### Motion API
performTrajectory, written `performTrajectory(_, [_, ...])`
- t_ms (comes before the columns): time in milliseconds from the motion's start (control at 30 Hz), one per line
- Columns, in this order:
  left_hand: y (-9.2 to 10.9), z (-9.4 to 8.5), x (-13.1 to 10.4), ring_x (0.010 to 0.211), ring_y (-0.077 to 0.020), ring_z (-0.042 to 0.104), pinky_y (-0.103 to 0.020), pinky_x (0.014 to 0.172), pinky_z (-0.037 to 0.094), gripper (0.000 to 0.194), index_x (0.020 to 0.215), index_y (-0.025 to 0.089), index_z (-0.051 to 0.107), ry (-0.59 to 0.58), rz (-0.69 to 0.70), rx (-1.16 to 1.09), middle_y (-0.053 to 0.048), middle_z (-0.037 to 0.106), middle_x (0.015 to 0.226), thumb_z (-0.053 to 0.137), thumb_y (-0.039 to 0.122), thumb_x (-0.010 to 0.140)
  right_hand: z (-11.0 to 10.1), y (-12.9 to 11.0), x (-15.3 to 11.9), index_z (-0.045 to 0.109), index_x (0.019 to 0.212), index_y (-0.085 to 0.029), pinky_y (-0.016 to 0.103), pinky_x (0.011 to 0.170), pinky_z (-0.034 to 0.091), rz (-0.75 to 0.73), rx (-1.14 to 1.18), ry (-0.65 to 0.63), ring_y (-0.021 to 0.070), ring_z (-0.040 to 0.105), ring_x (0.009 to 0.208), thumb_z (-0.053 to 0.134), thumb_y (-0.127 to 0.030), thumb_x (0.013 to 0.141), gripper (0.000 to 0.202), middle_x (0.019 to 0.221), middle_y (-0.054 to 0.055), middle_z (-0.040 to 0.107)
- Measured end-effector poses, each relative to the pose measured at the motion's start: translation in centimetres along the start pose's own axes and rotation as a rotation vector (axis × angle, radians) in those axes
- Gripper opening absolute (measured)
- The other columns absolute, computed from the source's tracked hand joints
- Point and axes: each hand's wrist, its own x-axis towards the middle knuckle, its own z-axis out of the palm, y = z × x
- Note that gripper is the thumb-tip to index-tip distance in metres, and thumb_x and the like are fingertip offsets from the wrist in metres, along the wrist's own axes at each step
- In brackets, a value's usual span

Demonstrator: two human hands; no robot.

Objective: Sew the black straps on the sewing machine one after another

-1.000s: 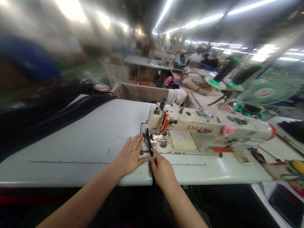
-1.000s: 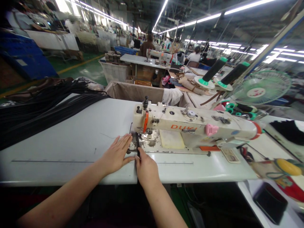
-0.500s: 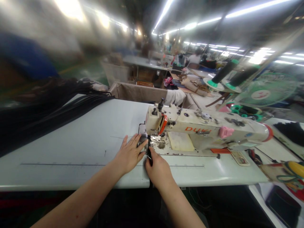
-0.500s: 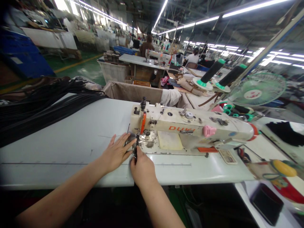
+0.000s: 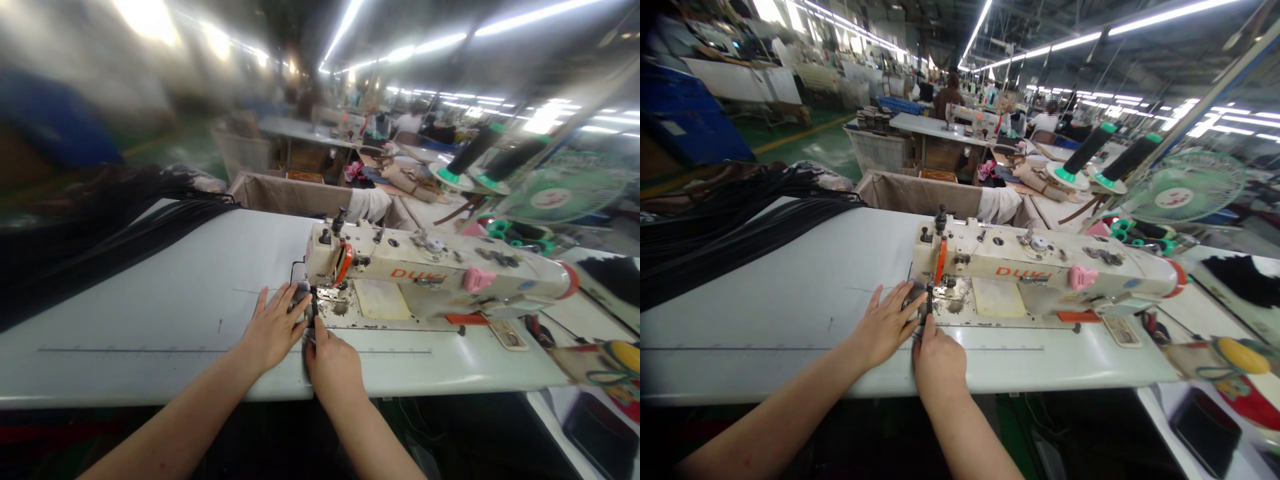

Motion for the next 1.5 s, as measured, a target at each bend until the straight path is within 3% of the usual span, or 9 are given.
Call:
performTrajectory(700, [-0.1,-0.3,0.5,0.149,-0.0325,0.041,-0.071,0.123,0.021,0.050,0.153,0.036,0.044,-0.001,-0.013,-0.015,-0.011,0.045,0.161,0.041,0.043,0.104,1.2,0.1,0.6,0.048,0.151,-0.012,0.033,0.072,0.057,0.004,0.017,0.097,0.0261,0.077,0.087,0.048,-0.024,0.102,0.051,0.103,0.017,0.077])
performTrajectory(900, [-0.1,-0.2,0.6,0.148,-0.0335,0.043,-0.070,0.123,0.023,0.052,0.154,0.036,0.042,0.005,-0.012,-0.017,-0.011,0.045,0.161,0.042,0.043,0.103,0.9,-0.1,0.6,0.049,0.150,-0.009,0.034,0.073,0.057,0.005,0.020,0.093,0.0268,0.077,0.086,0.047,-0.023,0.102,0.049,0.103,0.017,0.077])
performTrajectory(1100, [-0.1,-0.1,0.4,0.148,-0.0328,0.044,-0.069,0.123,0.025,0.051,0.154,0.036,0.043,0.013,-0.001,0.013,-0.011,0.045,0.161,0.042,0.043,0.103,0.1,0.1,-0.4,0.047,0.153,-0.016,0.032,0.073,0.057,0.006,0.002,0.034,0.0260,0.076,0.087,0.055,-0.024,0.098,0.056,0.104,0.014,0.077])
performTrajectory(1167, [-0.2,0.1,0.3,0.149,-0.0314,0.043,-0.065,0.124,0.026,0.051,0.154,0.034,0.044,0.033,0.012,0.032,-0.010,0.044,0.162,0.043,0.043,0.103,0.1,0.2,-0.8,0.047,0.154,-0.017,0.031,0.071,0.057,-0.002,-0.026,0.020,0.0254,0.076,0.085,0.055,-0.023,0.099,0.056,0.101,0.014,0.077])
performTrajectory(1333, [-0.9,1.3,-0.3,0.151,-0.0286,0.039,-0.050,0.126,0.032,0.068,0.157,0.011,0.036,0.092,0.053,0.037,-0.015,0.042,0.162,0.043,0.050,0.102,0.3,0.2,-0.9,0.049,0.153,-0.016,0.030,0.070,0.057,-0.016,-0.059,0.025,0.0252,0.077,0.083,0.053,-0.022,0.099,0.055,0.097,0.014,0.078])
performTrajectory(1500, [-1.3,1.9,-0.4,0.151,-0.0296,0.040,-0.050,0.125,0.034,0.070,0.158,0.010,0.033,0.133,0.075,0.039,-0.016,0.042,0.162,0.040,0.051,0.102,0.2,0.2,-0.8,0.049,0.153,-0.017,0.033,0.069,0.058,-0.008,-0.049,0.021,0.0268,0.077,0.082,0.053,-0.021,0.099,0.054,0.098,0.014,0.078])
